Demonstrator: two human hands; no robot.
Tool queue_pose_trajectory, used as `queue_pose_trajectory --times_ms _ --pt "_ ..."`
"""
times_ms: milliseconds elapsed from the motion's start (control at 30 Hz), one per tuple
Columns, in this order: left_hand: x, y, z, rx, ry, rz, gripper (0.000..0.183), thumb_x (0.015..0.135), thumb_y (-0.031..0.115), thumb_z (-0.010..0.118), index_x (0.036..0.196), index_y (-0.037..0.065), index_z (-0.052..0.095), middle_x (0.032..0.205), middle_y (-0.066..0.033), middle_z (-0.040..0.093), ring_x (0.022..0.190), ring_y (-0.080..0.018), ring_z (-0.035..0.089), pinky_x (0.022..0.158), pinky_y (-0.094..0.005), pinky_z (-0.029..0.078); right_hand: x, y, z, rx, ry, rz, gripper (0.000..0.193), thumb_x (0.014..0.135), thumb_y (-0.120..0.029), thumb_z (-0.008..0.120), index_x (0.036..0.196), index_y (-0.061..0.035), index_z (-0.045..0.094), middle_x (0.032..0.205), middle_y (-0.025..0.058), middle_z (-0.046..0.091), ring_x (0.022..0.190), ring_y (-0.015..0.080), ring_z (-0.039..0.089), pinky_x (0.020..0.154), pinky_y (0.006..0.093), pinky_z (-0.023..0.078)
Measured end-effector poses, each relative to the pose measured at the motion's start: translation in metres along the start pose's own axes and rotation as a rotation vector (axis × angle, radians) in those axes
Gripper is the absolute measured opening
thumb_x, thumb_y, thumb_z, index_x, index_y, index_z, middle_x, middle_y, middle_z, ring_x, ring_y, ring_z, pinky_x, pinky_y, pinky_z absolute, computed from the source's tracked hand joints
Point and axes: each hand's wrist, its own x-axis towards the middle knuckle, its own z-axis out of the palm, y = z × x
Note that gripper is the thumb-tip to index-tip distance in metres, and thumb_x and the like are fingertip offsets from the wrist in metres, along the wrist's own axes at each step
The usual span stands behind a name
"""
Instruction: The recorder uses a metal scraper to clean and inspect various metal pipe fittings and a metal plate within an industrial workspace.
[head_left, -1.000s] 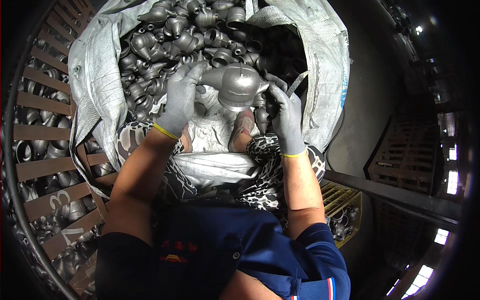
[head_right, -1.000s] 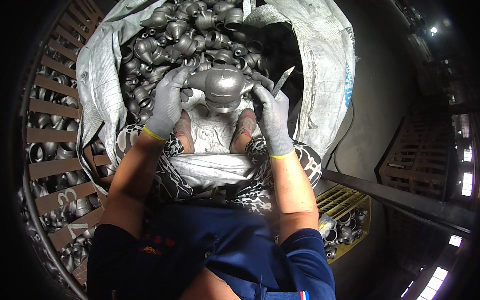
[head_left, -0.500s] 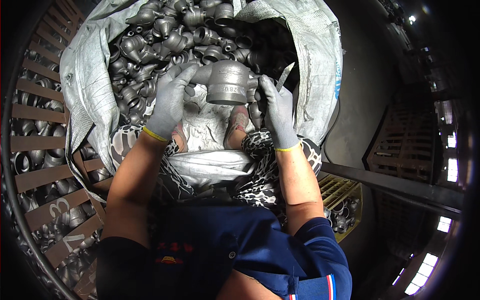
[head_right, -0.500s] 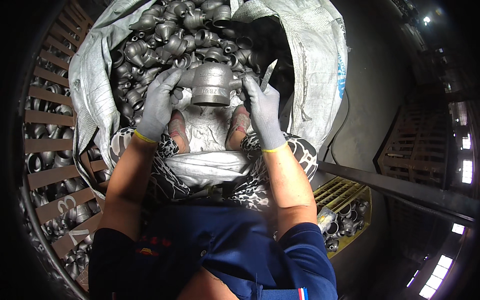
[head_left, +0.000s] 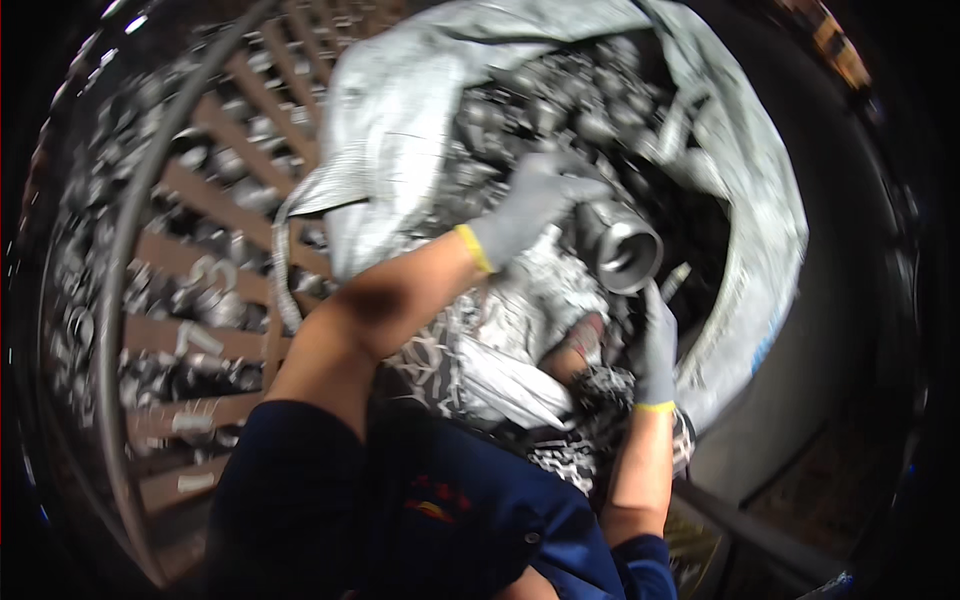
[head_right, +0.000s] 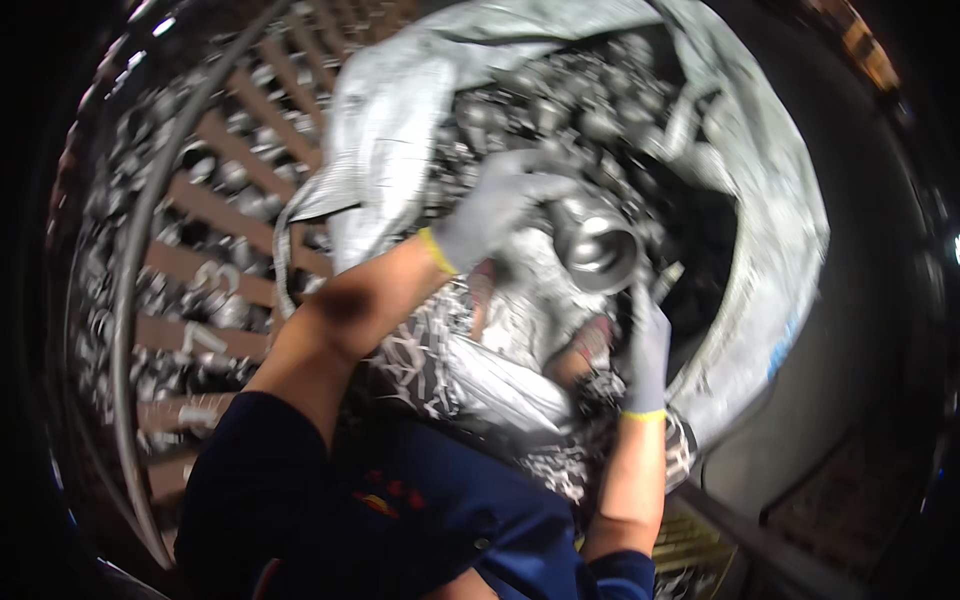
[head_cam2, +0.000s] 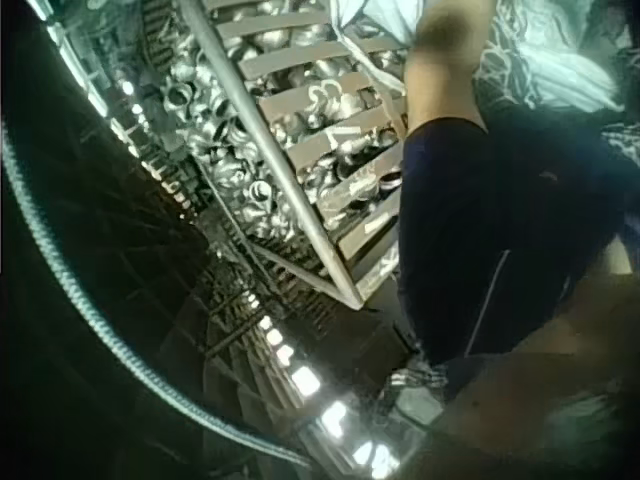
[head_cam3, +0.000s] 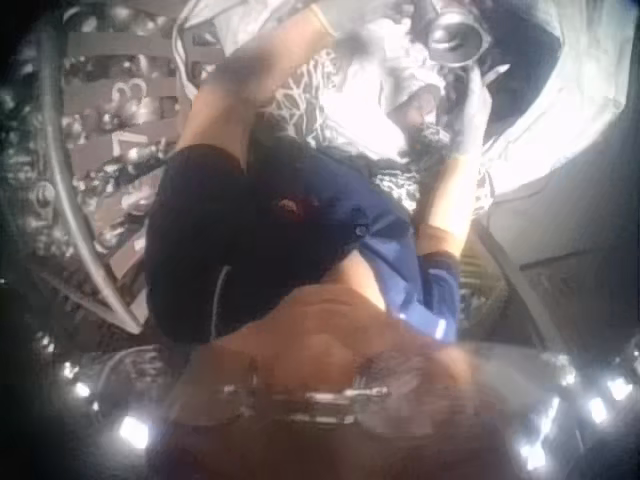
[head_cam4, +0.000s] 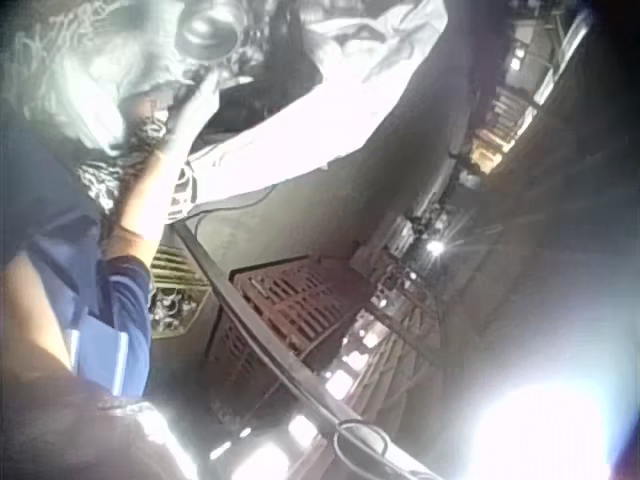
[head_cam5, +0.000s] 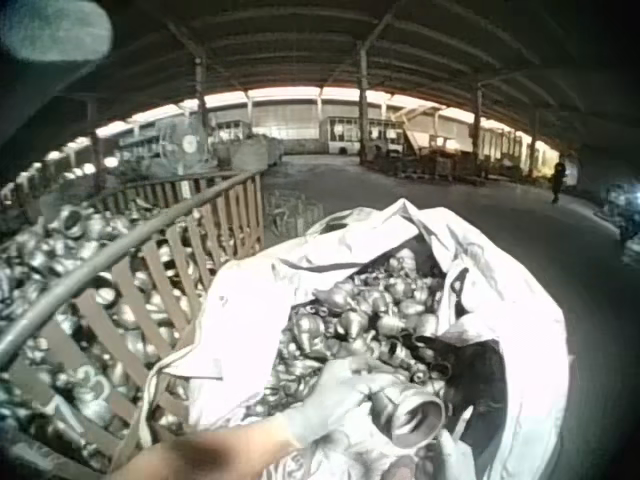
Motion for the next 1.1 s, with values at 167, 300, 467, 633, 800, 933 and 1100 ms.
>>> queue_pose_trajectory --times_ms 167,300,467,633,800,933,1100 --pt "0.062 0.088 -0.068 -0.023 0.288 -0.177 0.021 0.071 0.013 0.078 0.085 0.001 0.071 0.078 -0.0065 0.068 0.07 -0.0131 0.06 0.066 -0.0274 0.049 0.011 0.019 -0.041 -0.129 -0.201 -0.106 0.044 0.081 -0.001 0.042 0.123 0.005 0.052 0.087 0.0058 0.063 0.058 0.0075 0.049 0.052 0.0205 0.041" --pt "0.055 0.166 -0.176 0.549 0.342 0.208 0.02 0.085 0.009 0.064 0.103 0.0 0.069 0.1 -0.009 0.067 0.085 -0.0155 0.066 0.073 -0.026 0.055 0.015 0.027 -0.022 -0.103 -0.268 0.033 0.036 0.083 -0.001 0.044 0.115 -0.0011 0.06 0.07 0.0046 0.059 0.051 0.0103 0.049 0.047 0.0227 0.041" --pt "0.016 0.194 -0.239 0.095 0.681 -0.01 0.032 0.093 0.005 0.039 0.11 0.006 0.067 0.094 0.0004 0.066 0.068 -0.0038 0.05 0.058 -0.0171 0.039 0.009 0.026 0.0 -0.2 -0.309 0.029 0.034 0.097 -0.013 0.044 0.129 -0.0067 0.054 0.082 0.0074 0.067 0.054 0.0104 0.056 0.048 0.0222 0.045" --pt "-0.006 0.157 -0.207 -0.09 0.644 -0.037 0.019 0.095 0.017 0.05 0.099 0.009 0.067 0.073 0.0055 0.062 0.058 -0.0032 0.05 0.051 -0.0183 0.038 -0.002 0.021 0.002 -0.128 -0.296 -0.097 0.031 0.098 -0.02 0.048 0.123 -0.0043 0.059 0.078 0.006 0.067 0.048 0.0051 0.045 0.045 0.0194 0.034" --pt "-0.014 0.101 -0.174 -0.167 0.566 -0.121 0.025 0.093 0.003 0.047 0.113 0.002 0.062 0.105 -0.0082 0.066 0.091 -0.0139 0.065 0.081 -0.0242 0.055 -0.018 0.005 0.005 -0.057 -0.239 -0.138 0.025 0.094 -0.022 0.058 0.109 -0.0047 0.067 0.074 0.0031 0.067 0.046 0.0018 0.04 0.043 0.0181 0.028" --pt "-0.016 0.062 -0.135 0.191 0.377 -0.053 0.046 0.08 -0.018 0.048 0.121 0.0 0.058 0.12 -0.0105 0.063 0.102 -0.0136 0.062 0.087 -0.0246 0.053 -0.027 -0.01 0.01 0.093 -0.279 -0.192 0.026 0.093 -0.018 0.059 0.114 -0.0044 0.065 0.081 0.0042 0.067 0.047 0.0014 0.038 0.043 0.0166 0.026" --pt "-0.015 0.063 -0.062 0.168 0.2 0.031 0.036 0.089 -0.009 0.047 0.12 0.003 0.061 0.092 -0.0012 0.063 0.071 -0.0055 0.053 0.065 -0.0189 0.046 -0.04 -0.027 0.008 0.175 -0.424 -0.278 0.039 0.089 -0.016 0.062 0.127 -0.0039 0.058 0.088 0.0012 0.068 0.054 -0.0002 0.041 0.048 0.0152 0.029"
